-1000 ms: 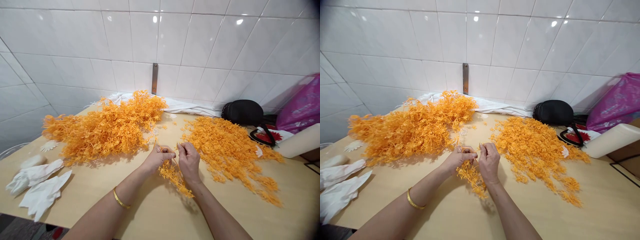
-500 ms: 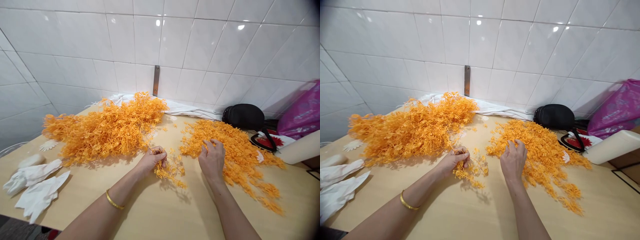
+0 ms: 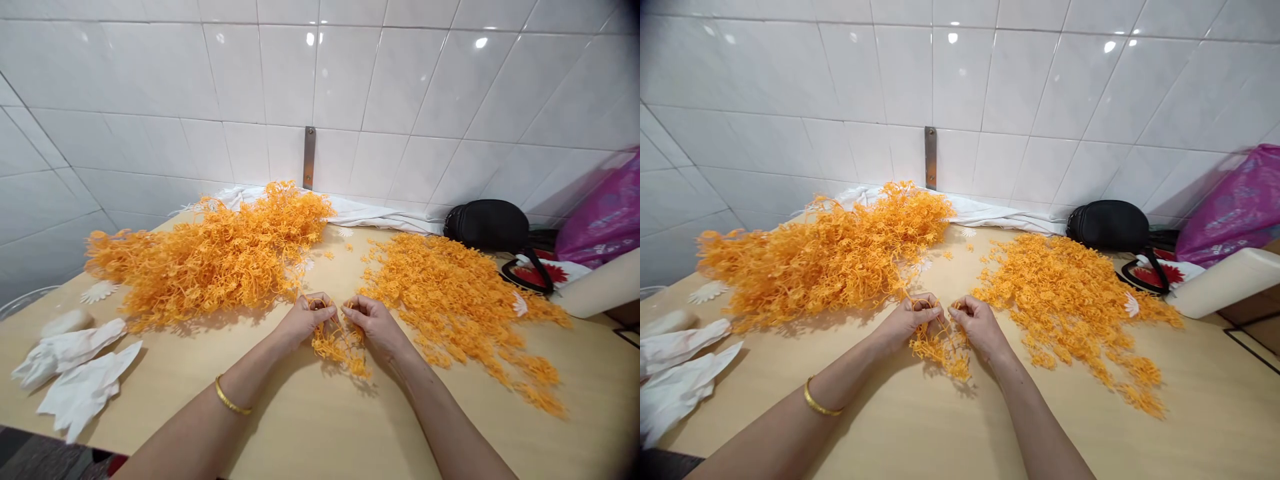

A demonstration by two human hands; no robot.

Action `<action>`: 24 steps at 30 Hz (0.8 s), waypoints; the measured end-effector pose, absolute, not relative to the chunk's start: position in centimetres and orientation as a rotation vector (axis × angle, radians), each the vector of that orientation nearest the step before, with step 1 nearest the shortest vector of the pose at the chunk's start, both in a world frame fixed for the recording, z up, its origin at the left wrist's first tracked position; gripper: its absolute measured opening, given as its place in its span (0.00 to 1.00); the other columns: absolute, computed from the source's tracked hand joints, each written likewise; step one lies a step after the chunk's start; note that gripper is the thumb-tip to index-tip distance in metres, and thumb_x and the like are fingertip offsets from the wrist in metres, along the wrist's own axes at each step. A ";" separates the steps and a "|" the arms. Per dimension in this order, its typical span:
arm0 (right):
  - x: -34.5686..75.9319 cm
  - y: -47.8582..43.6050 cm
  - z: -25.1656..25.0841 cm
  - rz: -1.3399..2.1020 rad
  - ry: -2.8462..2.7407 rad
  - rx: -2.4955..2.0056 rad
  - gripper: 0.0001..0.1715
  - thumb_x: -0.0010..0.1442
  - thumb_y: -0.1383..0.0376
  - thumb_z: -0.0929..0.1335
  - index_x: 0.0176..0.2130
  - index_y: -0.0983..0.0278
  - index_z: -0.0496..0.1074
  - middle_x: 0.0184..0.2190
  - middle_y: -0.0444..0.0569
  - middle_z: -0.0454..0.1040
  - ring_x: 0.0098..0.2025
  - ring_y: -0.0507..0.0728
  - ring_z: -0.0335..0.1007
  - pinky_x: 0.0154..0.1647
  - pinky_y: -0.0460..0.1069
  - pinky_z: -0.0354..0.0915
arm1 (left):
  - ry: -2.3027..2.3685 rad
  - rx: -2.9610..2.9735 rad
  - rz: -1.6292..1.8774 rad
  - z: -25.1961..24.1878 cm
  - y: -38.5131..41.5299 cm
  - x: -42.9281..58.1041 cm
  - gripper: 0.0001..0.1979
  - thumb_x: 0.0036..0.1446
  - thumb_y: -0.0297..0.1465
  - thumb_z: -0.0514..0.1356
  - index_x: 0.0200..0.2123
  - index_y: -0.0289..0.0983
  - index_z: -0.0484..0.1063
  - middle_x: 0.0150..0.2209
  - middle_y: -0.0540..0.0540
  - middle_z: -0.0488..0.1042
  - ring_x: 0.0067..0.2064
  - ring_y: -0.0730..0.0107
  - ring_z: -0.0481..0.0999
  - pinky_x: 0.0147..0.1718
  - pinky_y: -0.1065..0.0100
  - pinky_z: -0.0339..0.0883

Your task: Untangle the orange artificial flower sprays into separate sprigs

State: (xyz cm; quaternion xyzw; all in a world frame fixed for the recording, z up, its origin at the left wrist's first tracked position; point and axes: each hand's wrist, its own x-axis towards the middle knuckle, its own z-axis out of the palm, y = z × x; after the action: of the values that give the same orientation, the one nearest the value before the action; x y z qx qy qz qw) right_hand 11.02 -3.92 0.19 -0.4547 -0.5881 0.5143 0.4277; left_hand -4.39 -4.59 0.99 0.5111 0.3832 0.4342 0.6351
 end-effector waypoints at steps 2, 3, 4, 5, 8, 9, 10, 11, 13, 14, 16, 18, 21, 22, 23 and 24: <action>10.9 -3.9 -0.1 1.249 -1.471 -1.118 0.11 0.48 0.59 0.67 0.22 0.65 0.65 0.17 0.39 0.60 0.20 0.48 0.53 0.20 0.44 0.52 | 0.900 1.153 0.992 1.0 -4.6 -4.1 0.11 0.41 0.34 0.62 0.21 0.33 0.64 0.17 0.53 0.63 0.17 0.80 0.61 0.18 0.75 0.54; 10.8 -3.9 -0.2 1.214 -1.486 -1.111 0.11 0.48 0.60 0.66 0.22 0.65 0.64 0.17 0.40 0.60 0.20 0.48 0.53 0.20 0.44 0.52 | 0.916 1.143 0.988 1.0 -4.6 -3.9 0.12 0.38 0.34 0.64 0.21 0.33 0.64 0.16 0.54 0.62 0.17 0.81 0.60 0.18 0.75 0.53; 10.7 -3.9 -0.3 1.180 -1.502 -1.104 0.11 0.48 0.60 0.66 0.22 0.65 0.65 0.18 0.40 0.60 0.21 0.48 0.54 0.21 0.44 0.53 | 0.932 1.135 0.982 0.9 -4.7 -3.7 0.13 0.36 0.33 0.65 0.22 0.33 0.64 0.16 0.55 0.62 0.17 0.81 0.60 0.18 0.75 0.53; 10.6 -4.0 -0.3 1.151 -1.512 -1.099 0.10 0.49 0.61 0.66 0.23 0.65 0.65 0.18 0.40 0.61 0.22 0.49 0.55 0.22 0.44 0.53 | 0.949 1.133 0.973 0.9 -4.7 -3.5 0.14 0.34 0.33 0.66 0.22 0.33 0.64 0.15 0.55 0.61 0.17 0.81 0.60 0.17 0.75 0.52; 10.2 -4.1 -0.1 1.059 -1.509 -1.078 0.09 0.51 0.62 0.65 0.24 0.65 0.65 0.19 0.41 0.61 0.23 0.49 0.55 0.24 0.45 0.54 | 1.010 1.165 0.938 0.8 -4.7 -3.1 0.14 0.31 0.32 0.66 0.19 0.33 0.63 0.14 0.55 0.60 0.17 0.80 0.60 0.17 0.75 0.52; 10.0 -4.2 -0.1 1.026 -1.497 -1.073 0.09 0.52 0.62 0.64 0.24 0.64 0.65 0.19 0.41 0.60 0.23 0.49 0.55 0.24 0.45 0.54 | 1.029 1.183 0.922 0.8 -4.8 -3.0 0.13 0.31 0.31 0.66 0.17 0.33 0.63 0.14 0.55 0.60 0.17 0.80 0.60 0.18 0.75 0.52; 9.9 -4.2 0.0 0.997 -1.484 -1.069 0.10 0.52 0.61 0.64 0.24 0.64 0.65 0.19 0.41 0.60 0.23 0.49 0.55 0.24 0.45 0.54 | 1.043 1.198 0.903 0.9 -4.9 -3.0 0.12 0.32 0.30 0.65 0.17 0.33 0.63 0.13 0.55 0.60 0.17 0.79 0.61 0.18 0.74 0.53; 9.9 -4.3 0.0 0.979 -1.475 -1.069 0.10 0.52 0.61 0.64 0.23 0.64 0.65 0.19 0.41 0.60 0.23 0.49 0.55 0.24 0.45 0.53 | 1.048 1.206 0.887 0.9 -5.0 -2.9 0.10 0.33 0.30 0.64 0.17 0.33 0.64 0.13 0.54 0.61 0.17 0.79 0.61 0.18 0.74 0.53; 9.8 -4.3 0.1 0.971 -1.471 -1.072 0.10 0.52 0.61 0.64 0.24 0.64 0.65 0.20 0.42 0.62 0.24 0.50 0.56 0.25 0.45 0.54 | 1.043 1.197 0.867 1.1 -5.1 -2.8 0.07 0.35 0.29 0.62 0.19 0.32 0.67 0.14 0.54 0.62 0.17 0.79 0.61 0.18 0.74 0.53; 9.8 -4.3 0.1 0.961 -1.472 -1.078 0.10 0.52 0.61 0.64 0.24 0.64 0.66 0.20 0.42 0.62 0.24 0.50 0.57 0.25 0.45 0.54 | 1.047 1.180 0.867 1.2 -5.2 -2.8 0.06 0.35 0.28 0.61 0.21 0.32 0.69 0.15 0.54 0.63 0.17 0.79 0.60 0.18 0.74 0.53; 9.8 -4.3 0.1 0.918 -1.473 -1.096 0.10 0.52 0.60 0.64 0.24 0.64 0.66 0.20 0.42 0.63 0.25 0.50 0.57 0.26 0.45 0.55 | 1.092 1.128 0.882 1.3 -5.2 -2.9 0.07 0.36 0.27 0.60 0.25 0.32 0.71 0.15 0.53 0.64 0.16 0.80 0.58 0.17 0.74 0.50; 9.7 -4.3 0.1 0.876 -1.471 -1.109 0.10 0.52 0.60 0.64 0.25 0.64 0.66 0.20 0.42 0.62 0.24 0.50 0.57 0.26 0.46 0.55 | 1.122 1.094 0.906 1.4 -5.2 -3.0 0.07 0.37 0.26 0.58 0.25 0.32 0.72 0.13 0.54 0.62 0.15 0.81 0.56 0.16 0.74 0.48; 9.4 -4.5 0.3 0.894 -1.471 -1.090 0.11 0.53 0.59 0.64 0.25 0.64 0.65 0.20 0.42 0.62 0.24 0.50 0.57 0.25 0.45 0.55 | 0.972 1.079 0.938 1.2 -5.2 -3.1 0.02 0.38 0.25 0.58 0.20 0.32 0.70 0.13 0.52 0.62 0.17 0.79 0.59 0.17 0.74 0.50; 9.2 -4.6 0.4 0.909 -1.467 -1.080 0.11 0.53 0.59 0.64 0.25 0.63 0.65 0.20 0.41 0.62 0.24 0.50 0.57 0.25 0.45 0.55 | 0.890 1.059 0.934 1.1 -5.2 -3.1 0.02 0.38 0.26 0.59 0.19 0.32 0.69 0.15 0.52 0.63 0.18 0.79 0.60 0.19 0.74 0.51; 9.1 -4.7 0.4 0.928 -1.458 -1.070 0.11 0.53 0.59 0.64 0.25 0.63 0.65 0.20 0.41 0.62 0.24 0.50 0.57 0.25 0.45 0.55 | 0.818 1.026 0.930 0.9 -5.2 -3.1 0.03 0.37 0.26 0.60 0.19 0.32 0.68 0.16 0.51 0.64 0.19 0.78 0.62 0.20 0.73 0.53; 9.0 -4.8 0.4 0.955 -1.443 -1.059 0.11 0.52 0.59 0.64 0.25 0.63 0.65 0.20 0.41 0.62 0.24 0.50 0.57 0.26 0.45 0.56 | 0.771 0.988 0.927 0.7 -5.2 -3.1 0.05 0.37 0.27 0.61 0.19 0.32 0.67 0.17 0.51 0.64 0.20 0.78 0.62 0.22 0.73 0.54</action>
State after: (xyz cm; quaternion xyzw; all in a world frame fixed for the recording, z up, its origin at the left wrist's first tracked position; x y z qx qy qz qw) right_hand 8.98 -4.82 0.44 -0.4431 -0.6041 0.3999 0.5280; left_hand -3.08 -5.17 0.75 0.4454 0.3476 0.4180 0.7114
